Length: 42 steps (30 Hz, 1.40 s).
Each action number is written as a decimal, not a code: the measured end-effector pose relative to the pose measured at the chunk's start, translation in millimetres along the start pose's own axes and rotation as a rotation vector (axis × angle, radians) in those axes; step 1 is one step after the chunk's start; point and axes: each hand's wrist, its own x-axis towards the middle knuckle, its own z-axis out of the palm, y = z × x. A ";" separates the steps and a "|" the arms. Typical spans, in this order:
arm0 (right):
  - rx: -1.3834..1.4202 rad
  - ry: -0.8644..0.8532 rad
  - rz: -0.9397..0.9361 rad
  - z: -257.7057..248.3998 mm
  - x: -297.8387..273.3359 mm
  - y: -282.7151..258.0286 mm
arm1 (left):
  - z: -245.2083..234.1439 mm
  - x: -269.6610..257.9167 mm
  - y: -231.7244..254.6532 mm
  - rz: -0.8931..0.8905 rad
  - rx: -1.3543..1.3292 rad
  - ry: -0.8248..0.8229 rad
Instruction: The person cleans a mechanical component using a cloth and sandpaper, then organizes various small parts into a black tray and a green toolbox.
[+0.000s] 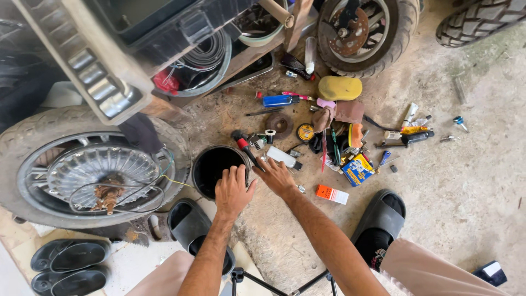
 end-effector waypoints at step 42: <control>0.171 -0.137 0.590 -48.7 -57.3 259.9 | 147.8 89.0 103.9 0.269 -0.021 -0.546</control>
